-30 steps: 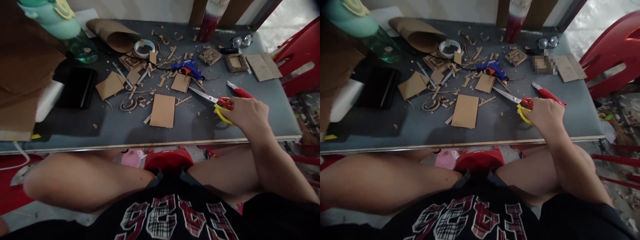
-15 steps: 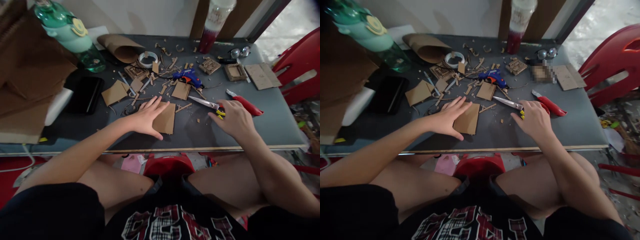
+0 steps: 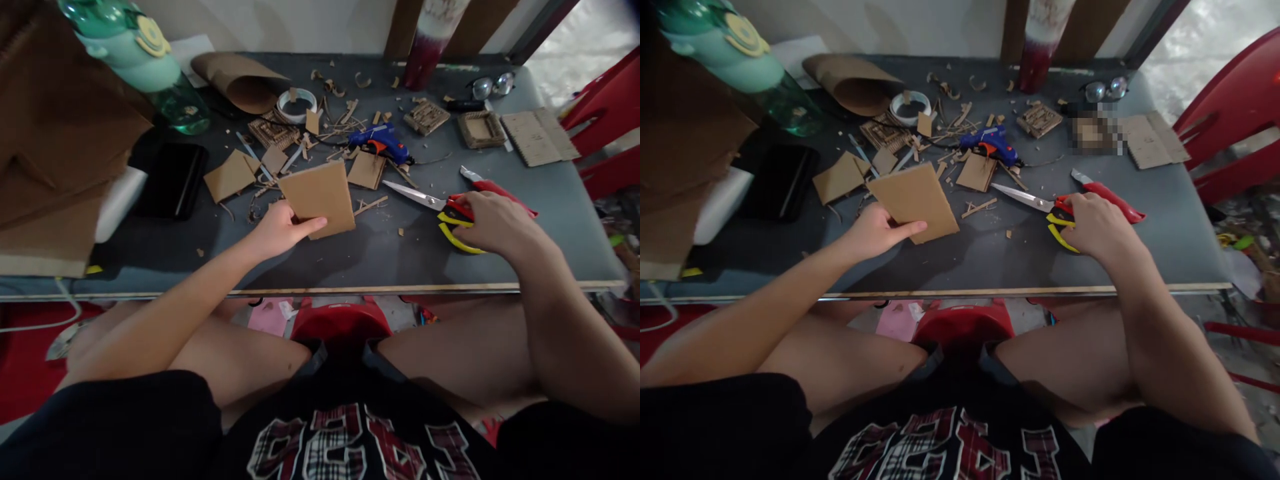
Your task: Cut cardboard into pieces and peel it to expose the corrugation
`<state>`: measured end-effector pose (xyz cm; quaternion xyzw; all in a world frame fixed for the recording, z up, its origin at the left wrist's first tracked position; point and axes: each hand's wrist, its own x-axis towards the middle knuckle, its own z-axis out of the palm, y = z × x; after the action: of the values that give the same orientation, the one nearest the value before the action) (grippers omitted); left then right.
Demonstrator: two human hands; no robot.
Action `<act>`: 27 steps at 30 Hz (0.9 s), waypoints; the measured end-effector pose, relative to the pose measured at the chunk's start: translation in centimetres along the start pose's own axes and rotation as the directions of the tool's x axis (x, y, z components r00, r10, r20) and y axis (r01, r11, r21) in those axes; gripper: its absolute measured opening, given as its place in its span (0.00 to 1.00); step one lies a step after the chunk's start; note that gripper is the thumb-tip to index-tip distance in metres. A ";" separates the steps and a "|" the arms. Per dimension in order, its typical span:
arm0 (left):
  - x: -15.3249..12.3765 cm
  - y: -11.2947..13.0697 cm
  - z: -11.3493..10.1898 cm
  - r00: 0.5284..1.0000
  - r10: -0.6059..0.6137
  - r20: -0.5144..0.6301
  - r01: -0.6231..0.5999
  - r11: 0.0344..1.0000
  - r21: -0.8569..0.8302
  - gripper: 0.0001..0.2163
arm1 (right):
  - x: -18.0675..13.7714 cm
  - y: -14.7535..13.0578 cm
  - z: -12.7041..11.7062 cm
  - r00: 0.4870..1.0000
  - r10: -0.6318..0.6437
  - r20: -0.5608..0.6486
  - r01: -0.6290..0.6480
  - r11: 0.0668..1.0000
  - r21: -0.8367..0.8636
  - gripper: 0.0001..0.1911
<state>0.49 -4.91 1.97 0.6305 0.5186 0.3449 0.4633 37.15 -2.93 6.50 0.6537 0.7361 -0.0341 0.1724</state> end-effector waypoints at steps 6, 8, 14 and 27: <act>-1.2 0.1 1.2 0.991 -0.134 -0.023 0.115 0.912 -0.393 0.26 | -1.1 -1.4 -1.1 0.992 0.107 0.060 -0.110 0.993 0.051 0.18; -1.0 0.0 1.4 0.987 -0.160 -0.028 0.134 0.897 -0.422 0.24 | -1.5 -1.7 -1.4 0.987 0.135 0.089 -0.143 0.986 0.088 0.17; 0.1 0.2 1.7 0.971 -0.240 0.012 0.215 0.842 -0.494 0.27 | -2.0 -2.2 -0.4 0.956 -0.014 0.293 -0.236 0.557 0.796 0.40; -0.1 -1.6 0.8 0.965 -0.198 0.169 0.256 0.845 -0.470 0.30 | -3.6 -2.3 -1.7 0.820 -0.557 0.135 0.280 0.595 0.753 0.54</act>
<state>0.67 -5.17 0.18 0.4458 0.4585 0.3704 0.6737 34.90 -6.26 8.77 0.4550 0.7558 -0.4701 0.0269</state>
